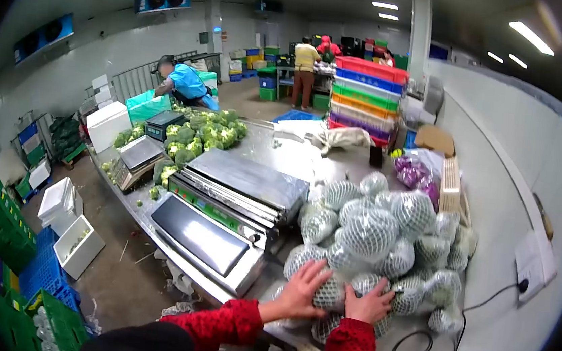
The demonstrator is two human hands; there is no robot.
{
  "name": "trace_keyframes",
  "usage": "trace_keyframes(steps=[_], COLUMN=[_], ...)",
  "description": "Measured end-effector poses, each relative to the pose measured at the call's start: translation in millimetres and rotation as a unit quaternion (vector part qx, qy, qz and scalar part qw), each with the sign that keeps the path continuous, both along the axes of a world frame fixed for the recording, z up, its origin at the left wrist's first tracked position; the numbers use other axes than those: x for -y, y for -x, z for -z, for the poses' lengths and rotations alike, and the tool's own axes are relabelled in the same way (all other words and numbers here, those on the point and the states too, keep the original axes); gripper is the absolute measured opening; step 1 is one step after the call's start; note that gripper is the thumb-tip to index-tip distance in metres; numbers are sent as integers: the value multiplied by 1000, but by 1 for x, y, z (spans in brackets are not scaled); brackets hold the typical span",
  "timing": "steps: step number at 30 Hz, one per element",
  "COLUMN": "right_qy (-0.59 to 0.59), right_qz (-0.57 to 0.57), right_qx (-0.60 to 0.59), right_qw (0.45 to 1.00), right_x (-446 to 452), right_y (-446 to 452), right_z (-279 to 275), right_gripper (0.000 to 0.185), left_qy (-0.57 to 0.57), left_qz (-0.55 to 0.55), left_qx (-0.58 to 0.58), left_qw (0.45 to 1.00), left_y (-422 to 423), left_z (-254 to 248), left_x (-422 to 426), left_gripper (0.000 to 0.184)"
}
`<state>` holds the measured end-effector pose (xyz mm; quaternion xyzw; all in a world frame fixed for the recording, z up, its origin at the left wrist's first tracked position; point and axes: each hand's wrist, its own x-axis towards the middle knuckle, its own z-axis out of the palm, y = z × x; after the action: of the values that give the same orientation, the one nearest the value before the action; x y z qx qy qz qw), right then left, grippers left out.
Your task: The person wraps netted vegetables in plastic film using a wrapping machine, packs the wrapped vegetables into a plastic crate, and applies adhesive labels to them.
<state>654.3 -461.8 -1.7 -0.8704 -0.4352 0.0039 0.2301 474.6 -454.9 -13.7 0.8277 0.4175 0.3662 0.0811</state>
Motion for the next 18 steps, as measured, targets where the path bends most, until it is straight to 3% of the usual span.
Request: trace_keyframes(steps=[4, 6, 7, 9, 11, 13, 14, 15, 16, 18], right_qy=[-69, -193, -189, -377, -481, -523, -527, -535, -544, -544], right_qz=[-5, -63, -63, -51, -27, -45, -12, 29, 151, 186], right_qx=[-26, -152, -150, -352, -575, -649, -663, -642, -591, -588], right_qw=[997, 967, 968, 855, 661, 550, 531, 549, 576, 568], right_x=[5, 15, 21, 53, 119, 197, 244, 294, 340, 414], right_y=[-15, -35, -54, -83, -74, -99, -99, -99, -103, -111], right_z=[14, 16, 26, 57, 20, 49, 46, 54, 75, 121], right_gripper=[94, 86, 86, 70, 61, 59, 57, 55, 52, 46], left_qy=[4, 9, 27, 119, 201, 228, 222, 230, 213, 155], left_qz=[19, 17, -24, -50, 27, 149, 216, 288, 339, 424], left_qx=[102, 181, 207, 261, 297, 319, 276, 247, 173, 56], left_qw=[995, 983, 978, 957, 933, 908, 910, 896, 900, 891], left_y=[8, 17, 19, 22, 12, -17, -36, -50, -65, -96], left_z=[3, 2, -6, -28, -50, -54, -54, -52, -58, -62], left_x=[-3, -8, -3, 8, 24, 42, 52, 68, 82, 101], left_gripper=[97, 96, 96, 95, 100, 102, 105, 108, 105, 98])
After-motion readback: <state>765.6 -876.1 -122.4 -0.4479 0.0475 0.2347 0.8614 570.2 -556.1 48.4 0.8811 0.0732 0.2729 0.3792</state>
